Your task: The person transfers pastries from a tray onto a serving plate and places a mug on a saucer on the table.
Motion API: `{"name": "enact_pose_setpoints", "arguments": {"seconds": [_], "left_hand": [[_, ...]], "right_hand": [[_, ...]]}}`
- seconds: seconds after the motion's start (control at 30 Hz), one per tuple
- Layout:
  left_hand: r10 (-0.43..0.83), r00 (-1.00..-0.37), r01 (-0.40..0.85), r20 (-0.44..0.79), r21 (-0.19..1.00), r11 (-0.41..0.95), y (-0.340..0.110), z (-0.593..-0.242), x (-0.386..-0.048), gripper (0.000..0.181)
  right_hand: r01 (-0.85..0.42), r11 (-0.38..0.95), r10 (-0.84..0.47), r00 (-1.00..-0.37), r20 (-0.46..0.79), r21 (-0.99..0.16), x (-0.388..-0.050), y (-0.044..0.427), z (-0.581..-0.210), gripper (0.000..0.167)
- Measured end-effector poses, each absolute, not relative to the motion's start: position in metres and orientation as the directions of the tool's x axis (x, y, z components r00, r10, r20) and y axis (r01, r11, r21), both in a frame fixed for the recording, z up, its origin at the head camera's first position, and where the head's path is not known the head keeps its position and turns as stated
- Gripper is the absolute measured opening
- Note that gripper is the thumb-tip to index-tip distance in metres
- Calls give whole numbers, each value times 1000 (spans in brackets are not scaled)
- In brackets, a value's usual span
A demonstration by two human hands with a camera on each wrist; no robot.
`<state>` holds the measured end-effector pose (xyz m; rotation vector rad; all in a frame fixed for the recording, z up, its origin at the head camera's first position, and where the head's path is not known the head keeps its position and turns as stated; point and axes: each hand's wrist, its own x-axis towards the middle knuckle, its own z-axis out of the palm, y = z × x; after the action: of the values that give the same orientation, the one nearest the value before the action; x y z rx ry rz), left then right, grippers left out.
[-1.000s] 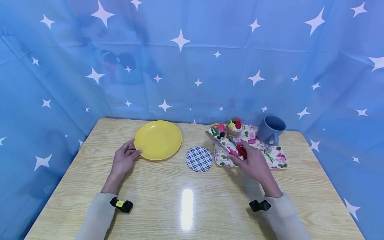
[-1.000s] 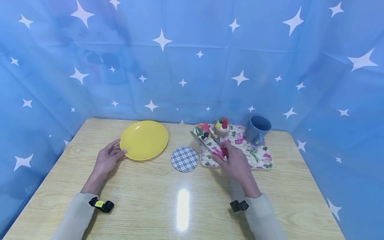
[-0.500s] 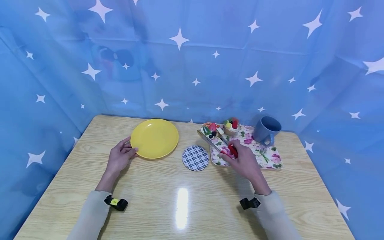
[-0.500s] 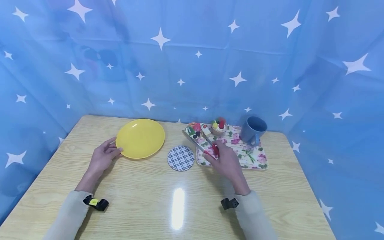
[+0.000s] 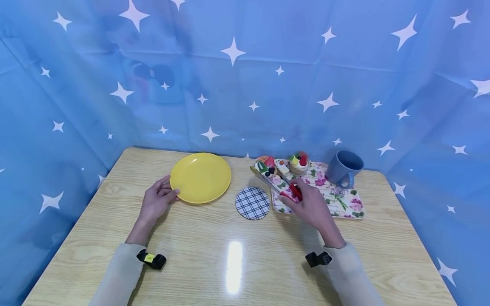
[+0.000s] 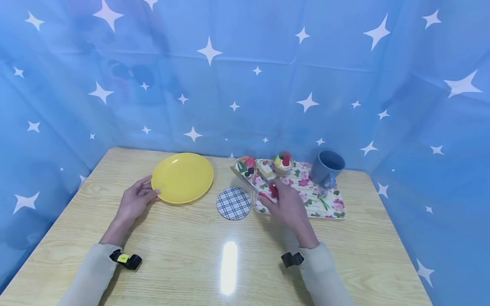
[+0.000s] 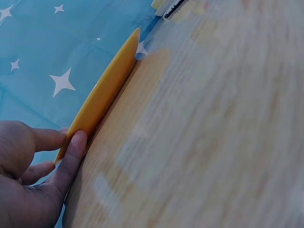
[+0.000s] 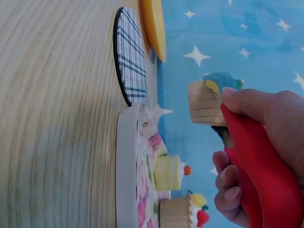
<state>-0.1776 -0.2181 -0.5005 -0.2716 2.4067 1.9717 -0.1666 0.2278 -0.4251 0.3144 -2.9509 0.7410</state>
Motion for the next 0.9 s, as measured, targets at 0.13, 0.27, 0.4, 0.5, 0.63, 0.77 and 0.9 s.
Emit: {"name": "enact_pose_setpoints", "arguments": {"seconds": [0.13, 0.27, 0.4, 0.5, 0.63, 0.77, 0.9], "left_hand": [[-119, -984, -154, -134, 972, 180, -216, -500, -177, 69], [-121, -982, -163, -143, 970, 179, -215, -499, -177, 69], [-129, -981, -169, -148, 970, 176, -215, -497, -176, 69], [-126, -982, -162, -141, 970, 180, -216, -496, -175, 69], [-119, -983, -158, -138, 971, 181, -217, -497, -175, 70], [-118, -983, -160, -141, 971, 177, -217, -498, -176, 70], [-119, -984, -156, -136, 972, 177, -217, -497, -177, 70]], "right_hand": [[-208, 864, -170, -978, 123, -458, -167, 224, -425, 60], [-206, 860, -169, -978, 121, -467, -169, 219, -425, 59], [-225, 850, -184, -974, 133, -475, -172, 214, -425, 59], [-240, 841, -195, -970, 141, -485, -174, 209, -424, 58], [-239, 834, -197, -971, 136, -498, -176, 203, -423, 56], [-259, 830, -211, -966, 151, -494, -179, 198, -423, 57], [-304, 813, -244, -952, 182, -496, -183, 193, -424, 54]]}}
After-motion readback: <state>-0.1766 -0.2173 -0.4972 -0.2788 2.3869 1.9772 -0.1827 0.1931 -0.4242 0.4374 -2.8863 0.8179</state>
